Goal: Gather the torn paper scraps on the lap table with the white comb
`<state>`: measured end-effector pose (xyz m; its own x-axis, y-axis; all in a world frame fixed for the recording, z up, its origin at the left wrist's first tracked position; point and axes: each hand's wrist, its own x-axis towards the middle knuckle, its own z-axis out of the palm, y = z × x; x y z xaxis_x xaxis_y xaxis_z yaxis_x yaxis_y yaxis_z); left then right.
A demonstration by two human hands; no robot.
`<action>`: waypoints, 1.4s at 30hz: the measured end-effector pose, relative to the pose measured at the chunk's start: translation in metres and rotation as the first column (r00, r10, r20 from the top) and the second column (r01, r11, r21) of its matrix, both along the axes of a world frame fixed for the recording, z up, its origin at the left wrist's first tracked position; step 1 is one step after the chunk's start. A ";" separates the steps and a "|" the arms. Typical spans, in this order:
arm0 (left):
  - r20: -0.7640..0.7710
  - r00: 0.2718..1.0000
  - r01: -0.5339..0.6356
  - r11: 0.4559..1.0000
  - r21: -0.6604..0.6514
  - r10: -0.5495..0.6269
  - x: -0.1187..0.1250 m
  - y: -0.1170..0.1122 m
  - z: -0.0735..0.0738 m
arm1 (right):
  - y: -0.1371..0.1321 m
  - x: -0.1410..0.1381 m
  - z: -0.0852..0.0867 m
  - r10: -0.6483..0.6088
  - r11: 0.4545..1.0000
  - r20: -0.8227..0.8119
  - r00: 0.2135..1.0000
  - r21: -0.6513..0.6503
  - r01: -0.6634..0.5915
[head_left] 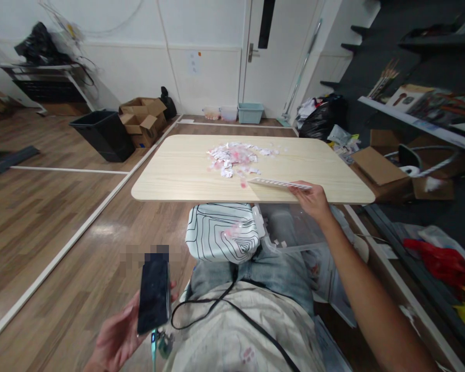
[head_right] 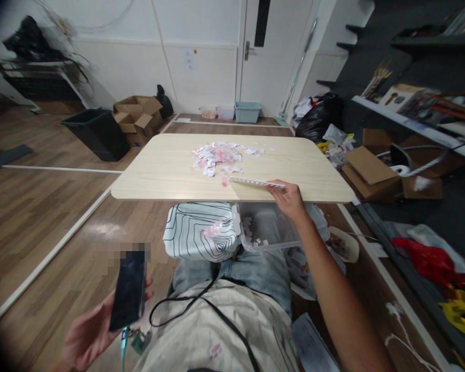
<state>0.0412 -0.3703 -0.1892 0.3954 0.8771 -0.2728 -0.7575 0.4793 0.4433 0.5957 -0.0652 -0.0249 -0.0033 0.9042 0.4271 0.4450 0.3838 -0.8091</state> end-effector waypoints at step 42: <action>-0.489 0.870 0.124 0.935 0.334 0.059 0.089 0.107 0.118 | -0.001 0.000 -0.002 0.029 0.997 -0.031 0.999 0.067 -0.027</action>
